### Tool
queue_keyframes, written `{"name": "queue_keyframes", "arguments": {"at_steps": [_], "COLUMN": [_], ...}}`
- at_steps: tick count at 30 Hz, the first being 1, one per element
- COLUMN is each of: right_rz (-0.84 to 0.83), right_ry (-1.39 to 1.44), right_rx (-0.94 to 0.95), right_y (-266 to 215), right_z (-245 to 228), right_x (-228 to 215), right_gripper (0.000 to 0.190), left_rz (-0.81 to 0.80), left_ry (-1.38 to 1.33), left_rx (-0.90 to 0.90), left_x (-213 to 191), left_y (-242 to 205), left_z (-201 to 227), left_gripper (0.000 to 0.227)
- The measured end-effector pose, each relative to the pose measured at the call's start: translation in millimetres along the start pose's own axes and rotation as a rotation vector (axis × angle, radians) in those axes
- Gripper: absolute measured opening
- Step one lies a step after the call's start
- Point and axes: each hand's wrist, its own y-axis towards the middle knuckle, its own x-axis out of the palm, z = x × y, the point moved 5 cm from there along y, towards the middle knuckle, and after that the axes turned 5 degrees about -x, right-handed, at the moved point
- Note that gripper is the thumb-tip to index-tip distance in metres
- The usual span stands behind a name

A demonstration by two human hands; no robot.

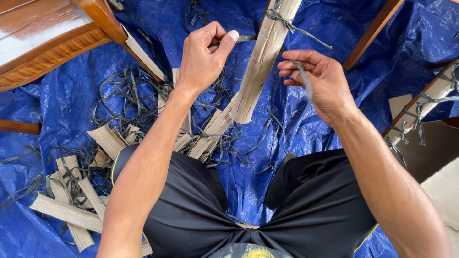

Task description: Binding strips of cardboard together using thin wire to prepare components.

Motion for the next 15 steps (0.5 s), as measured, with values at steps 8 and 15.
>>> {"name": "queue_keyframes", "arguments": {"at_steps": [8,15], "right_rz": [0.152,0.236], "right_ry": [-0.209,-0.514], "right_rx": [-0.177,-0.515], "right_y": [-9,-8], "right_z": [-20,-29], "right_x": [16,27], "right_gripper": [0.016,0.012], "left_rz": [-0.072,-0.039], "left_ry": [0.102,0.118], "left_rx": [0.171,0.307], "left_x": [11,26], "left_y": [-29,-46], "left_z": [50,69], "left_gripper": [0.021,0.014]}}
